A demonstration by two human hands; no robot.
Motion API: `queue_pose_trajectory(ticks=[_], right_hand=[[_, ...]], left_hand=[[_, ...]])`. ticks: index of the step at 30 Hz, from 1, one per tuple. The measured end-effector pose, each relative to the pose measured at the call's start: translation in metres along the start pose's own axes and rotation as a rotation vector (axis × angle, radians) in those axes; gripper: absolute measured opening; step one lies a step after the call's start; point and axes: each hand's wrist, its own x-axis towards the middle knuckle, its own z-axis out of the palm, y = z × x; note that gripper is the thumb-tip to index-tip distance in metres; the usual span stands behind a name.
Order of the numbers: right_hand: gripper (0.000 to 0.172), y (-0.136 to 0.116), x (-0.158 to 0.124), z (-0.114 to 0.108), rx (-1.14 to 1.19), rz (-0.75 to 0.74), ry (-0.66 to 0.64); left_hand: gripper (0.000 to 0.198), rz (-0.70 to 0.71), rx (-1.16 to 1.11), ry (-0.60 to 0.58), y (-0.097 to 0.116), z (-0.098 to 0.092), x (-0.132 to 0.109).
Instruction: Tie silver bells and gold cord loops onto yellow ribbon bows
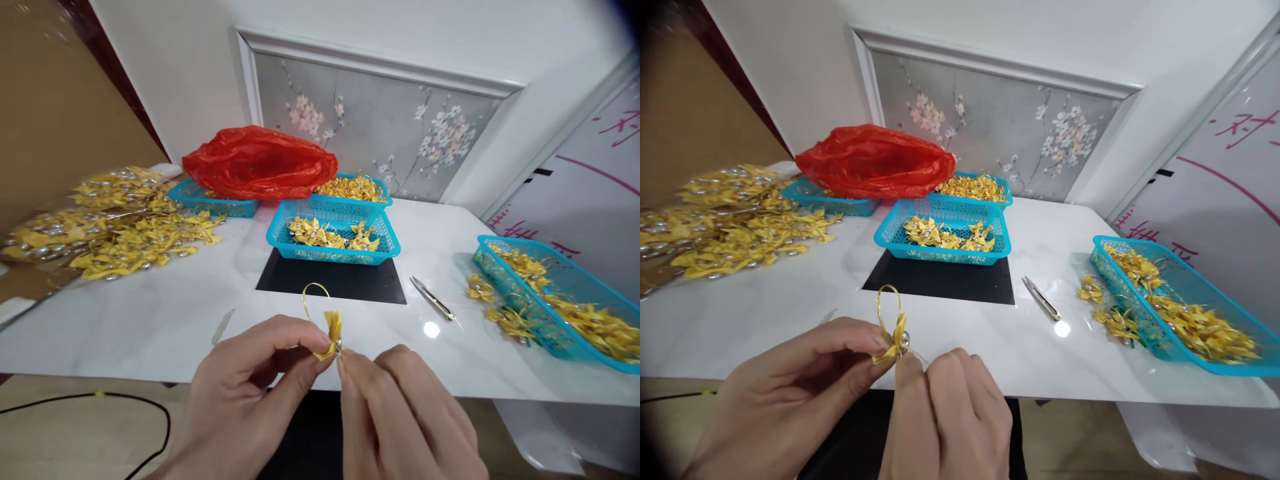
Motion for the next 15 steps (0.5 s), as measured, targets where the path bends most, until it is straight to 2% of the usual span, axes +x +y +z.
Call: queue_pose_trajectory(ticks=[4,6,9,12,15], right_hand=[[0.021,-0.002,0.001,-0.008,0.019,0.121,-0.099],[0.018,-0.002,0.003,-0.013,0.113,0.264,-0.197],[0.017,0.0,0.004,-0.016,0.397,0.52,-0.313],[0.017,0.002,0.004,-0.015,0.662,0.755,-0.382],[0.018,0.001,0.003,-0.014,0.784,0.91,-0.377]], left_hand=[[0.033,0.164,0.054,-0.002,-0.003,0.0,-0.002],[0.036,0.256,0.089,0.013,-0.006,-0.001,-0.005],[0.04,0.368,0.13,0.015,-0.009,-0.003,-0.011],[0.044,0.406,0.158,0.023,-0.009,-0.004,-0.014],[0.04,0.388,0.155,0.047,-0.005,-0.002,-0.014]])
